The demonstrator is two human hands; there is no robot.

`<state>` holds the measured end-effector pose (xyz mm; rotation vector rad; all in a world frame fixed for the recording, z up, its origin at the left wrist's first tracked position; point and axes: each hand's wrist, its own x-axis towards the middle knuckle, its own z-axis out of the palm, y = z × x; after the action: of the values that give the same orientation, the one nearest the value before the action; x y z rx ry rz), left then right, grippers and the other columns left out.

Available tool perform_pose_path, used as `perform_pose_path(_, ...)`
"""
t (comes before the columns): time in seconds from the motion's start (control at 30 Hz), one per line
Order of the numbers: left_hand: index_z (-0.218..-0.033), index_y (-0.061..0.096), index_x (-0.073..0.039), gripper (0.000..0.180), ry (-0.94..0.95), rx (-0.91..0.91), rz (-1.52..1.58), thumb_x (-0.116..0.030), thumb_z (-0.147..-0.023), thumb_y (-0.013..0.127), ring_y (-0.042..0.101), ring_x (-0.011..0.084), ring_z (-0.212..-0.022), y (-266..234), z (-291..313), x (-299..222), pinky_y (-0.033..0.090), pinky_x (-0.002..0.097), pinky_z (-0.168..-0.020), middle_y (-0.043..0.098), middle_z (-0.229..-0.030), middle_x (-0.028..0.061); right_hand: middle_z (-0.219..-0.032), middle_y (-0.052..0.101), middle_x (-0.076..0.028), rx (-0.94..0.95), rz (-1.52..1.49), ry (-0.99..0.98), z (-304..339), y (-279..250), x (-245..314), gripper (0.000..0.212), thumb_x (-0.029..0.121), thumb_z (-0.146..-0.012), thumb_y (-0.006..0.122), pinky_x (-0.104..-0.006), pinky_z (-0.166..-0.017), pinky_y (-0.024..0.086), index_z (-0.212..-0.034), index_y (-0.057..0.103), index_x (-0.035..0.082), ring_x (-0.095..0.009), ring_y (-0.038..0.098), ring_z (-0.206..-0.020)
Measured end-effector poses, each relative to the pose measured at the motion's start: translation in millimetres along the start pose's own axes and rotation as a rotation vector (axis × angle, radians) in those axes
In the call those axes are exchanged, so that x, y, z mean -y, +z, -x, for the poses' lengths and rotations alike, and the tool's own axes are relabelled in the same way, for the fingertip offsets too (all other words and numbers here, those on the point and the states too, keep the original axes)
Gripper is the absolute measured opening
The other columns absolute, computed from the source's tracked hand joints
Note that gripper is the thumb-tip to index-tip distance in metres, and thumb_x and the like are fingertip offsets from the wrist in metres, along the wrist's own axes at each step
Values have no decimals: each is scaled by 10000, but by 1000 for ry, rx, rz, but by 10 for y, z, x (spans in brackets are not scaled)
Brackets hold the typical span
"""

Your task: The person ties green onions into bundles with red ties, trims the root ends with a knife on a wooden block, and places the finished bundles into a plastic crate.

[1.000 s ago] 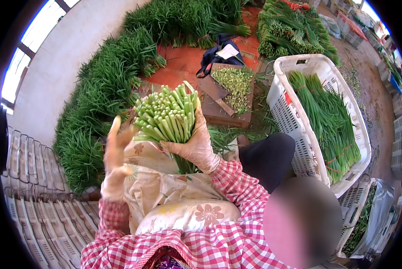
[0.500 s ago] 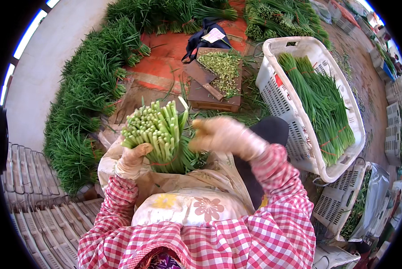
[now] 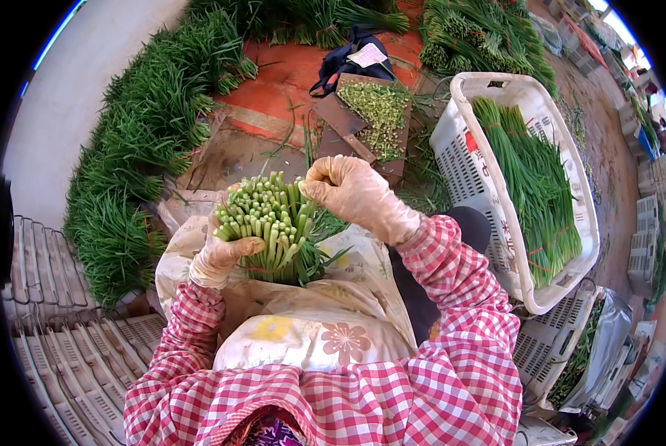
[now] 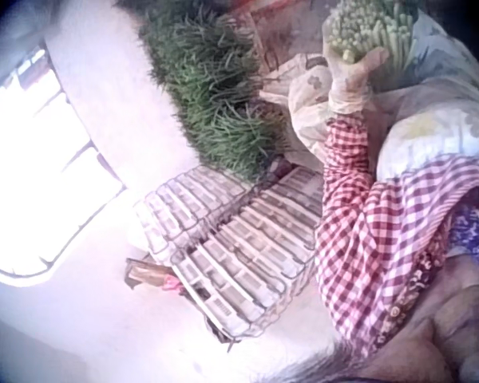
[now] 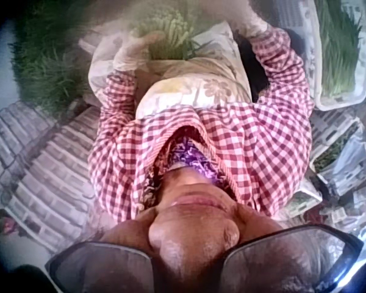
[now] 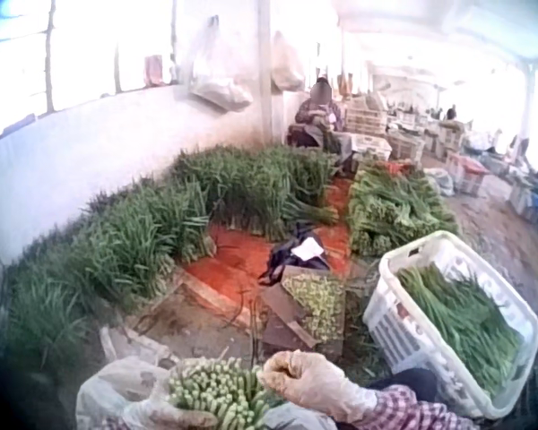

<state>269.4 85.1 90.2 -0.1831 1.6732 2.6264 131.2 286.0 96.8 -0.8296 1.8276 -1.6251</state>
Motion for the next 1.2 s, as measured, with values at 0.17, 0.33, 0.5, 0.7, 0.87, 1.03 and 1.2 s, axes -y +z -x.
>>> perform_pose_path(0.17, -1281, 427, -35, 770, 9, 32, 6, -19, -618, 818, 530, 164, -1101, -66, 19, -3, 430, 315, -959, 557, -1199, 59, -746, 631, 12, -159, -275, 62, -125, -5, 251, 140, 182, -878, 606, -142, -459, 348, -861, 670, 59, -11, 443, -539)
perform_pose_path(0.33, -1273, 437, -34, 743, 20, 24, -115, -41, -635, 818, 530, 149, -1085, -173, 42, -10, 419, 304, -956, 565, -1173, 47, -692, 563, 17, -748, 395, -584, -400, -1028, 935, 187, 191, -897, 532, -197, -517, 367, -927, 641, 42, -58, 455, -569)
perform_pose_path(0.5, -1247, 469, -40, 707, -10, 48, -145, -74, -640, 829, 519, 129, -1085, -94, -27, 50, 408, 295, -962, 568, -1172, 35, -790, 613, -34, -1041, 1222, -471, -465, -2145, 1266, 296, 204, -817, 625, -289, -659, 471, -1063, 625, 39, -139, 560, -672)
perform_pose_path(0.7, -1236, 481, -46, 703, -30, 71, -173, -67, -627, 832, 529, 125, -1070, -168, -13, 44, 416, 295, -956, 575, -1159, 31, -1006, 663, -97, 155, 561, -154, -559, -372, 382, 495, 415, -896, 580, -319, -832, 496, -1224, 540, 47, -221, 631, -937)
perform_pose_path(0.87, -1247, 470, -55, 722, -87, 134, -131, -62, -622, 832, 533, 128, -1070, -120, -145, 57, 415, 296, -959, 575, -1159, 30, -840, 606, -120, 220, 487, -451, -530, 86, -27, 216, 245, -856, 642, -367, -653, 488, -892, 630, 32, -281, 602, -745)
perform_pose_path(1.03, -1288, 439, -56, 772, -152, 112, -147, -70, -623, 833, 533, 138, -1075, 17, -324, 18, 408, 300, -966, 577, -1154, 30, -792, 623, -100, -119, 480, -601, -592, -431, 181, 193, 246, -882, 620, -315, -674, 497, -888, 636, 54, -227, 607, -731)
perform_pose_path(1.2, -1268, 460, -4, 714, -183, 12, -190, -73, -652, 814, 559, 166, -1067, -275, -580, 334, 423, 313, -960, 591, -1164, 69, -814, 639, -55, -658, 935, -418, -609, -2021, 113, 235, 133, -891, 568, -279, -636, 488, -1110, 564, 49, -145, 605, -742)
